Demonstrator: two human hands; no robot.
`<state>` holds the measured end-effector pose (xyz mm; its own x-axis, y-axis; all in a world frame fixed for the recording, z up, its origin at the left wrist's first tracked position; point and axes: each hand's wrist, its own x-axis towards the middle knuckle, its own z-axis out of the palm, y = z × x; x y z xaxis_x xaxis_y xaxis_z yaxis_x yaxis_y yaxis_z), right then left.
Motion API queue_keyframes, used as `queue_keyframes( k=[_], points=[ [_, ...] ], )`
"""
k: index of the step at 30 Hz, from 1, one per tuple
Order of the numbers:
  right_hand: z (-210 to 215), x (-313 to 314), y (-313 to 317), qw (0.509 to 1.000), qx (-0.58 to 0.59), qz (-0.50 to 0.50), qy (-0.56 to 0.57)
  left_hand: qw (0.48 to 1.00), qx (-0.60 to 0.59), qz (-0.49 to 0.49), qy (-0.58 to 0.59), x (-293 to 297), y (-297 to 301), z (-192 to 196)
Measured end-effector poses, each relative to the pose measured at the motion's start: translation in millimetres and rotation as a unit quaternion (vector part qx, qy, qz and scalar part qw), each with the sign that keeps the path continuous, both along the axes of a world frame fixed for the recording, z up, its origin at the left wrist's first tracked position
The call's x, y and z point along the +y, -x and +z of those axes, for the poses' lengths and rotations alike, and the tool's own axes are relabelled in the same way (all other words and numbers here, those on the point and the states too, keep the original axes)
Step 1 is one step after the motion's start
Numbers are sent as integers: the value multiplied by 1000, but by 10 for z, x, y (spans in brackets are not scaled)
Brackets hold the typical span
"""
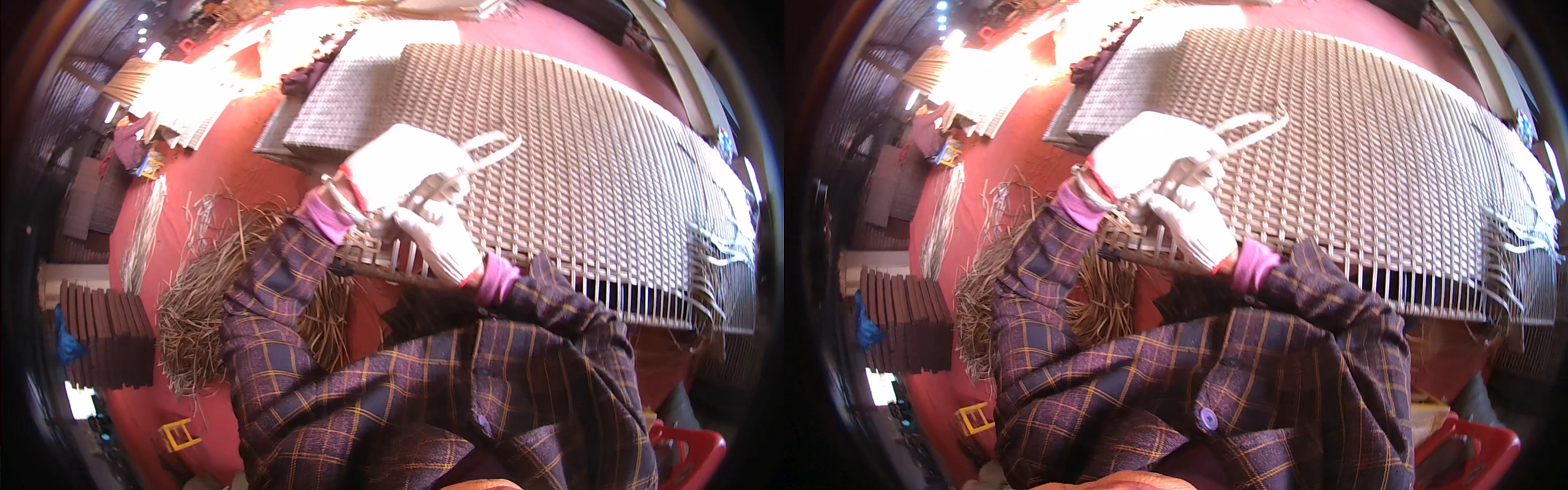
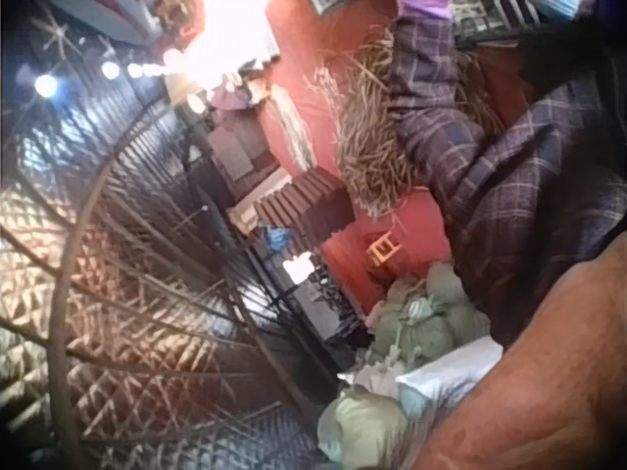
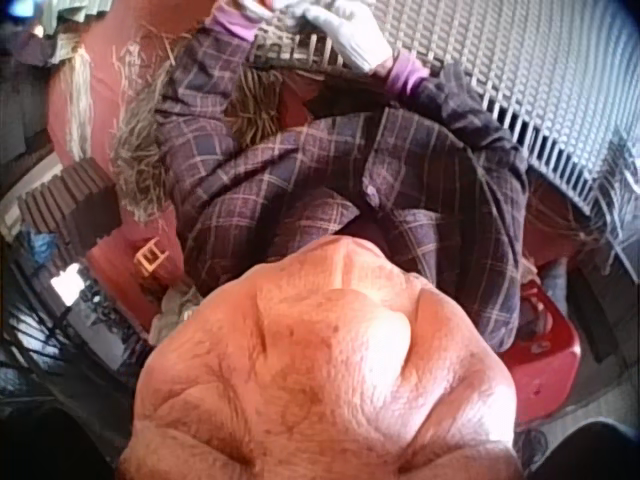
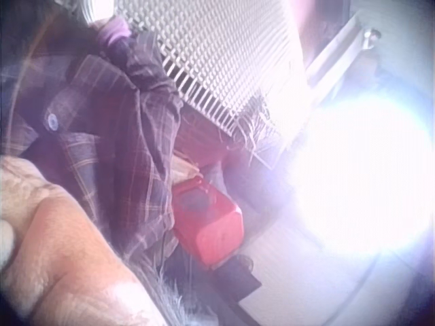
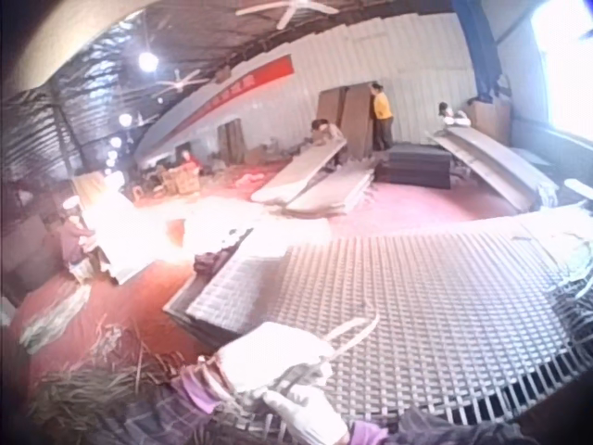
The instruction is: The person weaves thin strips of material into a large rectangular basket frame, threading each strip through the vertical ribs and pulling it taut. The person repeatedly adjusts the woven section and continues adding strips along the edge of the basket.
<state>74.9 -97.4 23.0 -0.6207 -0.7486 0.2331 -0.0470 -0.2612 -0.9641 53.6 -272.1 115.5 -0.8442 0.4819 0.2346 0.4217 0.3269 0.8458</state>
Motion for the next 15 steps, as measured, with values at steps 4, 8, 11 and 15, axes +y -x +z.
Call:
queue_keyframes(
  k=[4, 8, 11, 15],
  points=[
    [43, 33, -47, 997, -35, 43, -55, 940, -279, 96, -170, 180, -128, 216],
    [49, -23, -135, 983, -140, 122, 15, 970, -220, 91, -47, 331, -240, 392],
    [71, -31, -135, 986, -114, 123, -19, 975, -208, 78, -18, 344, -350, 414],
    [240, 47, -31, 992, 66, 104, -37, 993, 74, 40, 79, 112, -407, 468]
  ],
)
